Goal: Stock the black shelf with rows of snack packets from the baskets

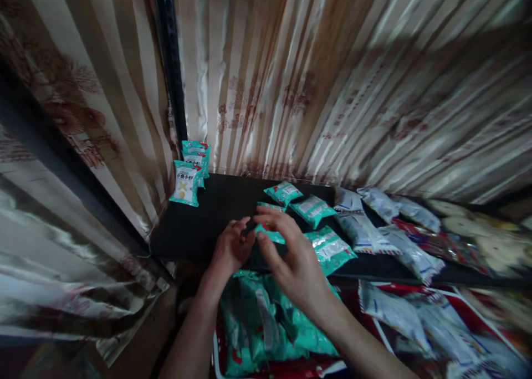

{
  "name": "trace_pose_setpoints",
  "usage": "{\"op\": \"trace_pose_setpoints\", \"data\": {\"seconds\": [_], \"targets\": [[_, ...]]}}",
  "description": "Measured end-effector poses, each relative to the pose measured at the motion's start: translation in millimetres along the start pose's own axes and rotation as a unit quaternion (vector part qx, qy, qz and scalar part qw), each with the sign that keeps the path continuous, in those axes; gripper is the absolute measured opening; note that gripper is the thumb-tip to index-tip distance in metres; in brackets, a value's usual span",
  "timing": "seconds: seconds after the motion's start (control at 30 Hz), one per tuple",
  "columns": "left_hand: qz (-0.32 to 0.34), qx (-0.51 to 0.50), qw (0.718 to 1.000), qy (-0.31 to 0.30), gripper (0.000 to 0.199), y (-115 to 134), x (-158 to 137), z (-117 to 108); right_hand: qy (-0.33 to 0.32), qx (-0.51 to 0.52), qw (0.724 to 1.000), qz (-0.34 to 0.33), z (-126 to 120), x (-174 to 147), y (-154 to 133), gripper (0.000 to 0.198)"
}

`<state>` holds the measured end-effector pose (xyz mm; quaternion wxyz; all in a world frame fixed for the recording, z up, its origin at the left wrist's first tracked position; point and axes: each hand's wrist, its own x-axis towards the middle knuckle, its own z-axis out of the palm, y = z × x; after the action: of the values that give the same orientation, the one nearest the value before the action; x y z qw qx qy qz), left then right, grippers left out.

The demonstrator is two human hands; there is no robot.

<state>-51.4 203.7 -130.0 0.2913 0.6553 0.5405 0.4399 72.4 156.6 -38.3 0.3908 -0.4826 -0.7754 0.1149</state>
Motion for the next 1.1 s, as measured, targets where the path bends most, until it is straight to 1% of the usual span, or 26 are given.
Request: {"op": "trace_pose_setpoints", "data": {"seconds": [0.03,0.1,0.17,0.2,0.23,0.27,0.33,0.43,0.47,0.5,0.57,0.6,0.67,0.73,0.8,0.9,0.97,1.03,1.1], "targets": [[0.002,0.001,1.0,-0.018,0.04,2,-1,6,0.02,-0.043,0.999,0.021,-3,7,22,0.027],[0.0,0.007,0.998,-0.06,0.047,5,-1,17,0.015,-0.099,0.992,0.071,-2,12,71,0.036],[-0.004,0.009,0.996,-0.089,0.049,7,1,26,-0.037,-0.084,0.989,0.113,6,7,109,0.043],[-0.005,0.006,0.996,-0.091,0.046,8,4,29,-0.062,-0.06,0.988,0.129,9,2,121,0.047],[-0.008,0.0,0.996,-0.089,0.042,9,7,29,-0.078,-0.038,0.986,0.142,11,-3,126,0.051],[-0.017,-0.014,0.996,-0.087,0.038,10,11,27,-0.093,-0.018,0.984,0.149,11,-8,127,0.054],[-0.052,-0.073,0.992,-0.092,0.028,12,20,15,-0.123,0.016,0.982,0.145,5,-13,116,0.061],[-0.114,-0.198,0.967,-0.112,0.019,20,31,-17,-0.177,0.043,0.977,0.106,-5,-9,93,0.075],[-0.128,-0.219,0.961,-0.114,0.018,23,33,-29,-0.183,0.042,0.978,0.092,-6,-5,86,0.074],[-0.138,-0.235,0.955,-0.115,0.019,27,35,-41,-0.177,0.038,0.98,0.08,-4,-1,81,0.069],[-0.151,-0.252,0.95,-0.104,0.022,32,37,-59,-0.151,0.032,0.986,0.062,8,8,73,0.053],[-0.155,-0.252,0.951,-0.089,0.024,32,38,-67,-0.138,0.037,0.988,0.059,16,13,70,0.046],[-0.157,-0.24,0.957,-0.044,0.027,29,38,-79,-0.128,0.072,0.987,0.07,35,21,64,0.041],[-0.149,-0.223,0.963,0.008,0.031,20,39,-90,-0.135,0.136,0.977,0.09,55,30,58,0.038],[-0.141,-0.221,0.963,0.056,0.034,8,38,-101,-0.144,0.194,0.965,0.105,74,40,52,0.036],[-0.151,-0.245,0.946,0.146,0.037,-8,34,-114,-0.157,0.241,0.95,0.12,100,58,42,0.034],[-0.162,-0.239,0.935,0.207,0.038,-17,32,-121,-0.16,0.27,0.942,0.12,119,70,36,0.035],[-0.162,-0.195,0.935,0.246,0.037,-24,31,-126,-0.156,0.292,0.937,0.111,136,81,31,0.037],[-0.15,-0.124,0.945,0.264,0.032,-32,30,-129,-0.149,0.297,0.937,0.107,153,91,28,0.038]]}}
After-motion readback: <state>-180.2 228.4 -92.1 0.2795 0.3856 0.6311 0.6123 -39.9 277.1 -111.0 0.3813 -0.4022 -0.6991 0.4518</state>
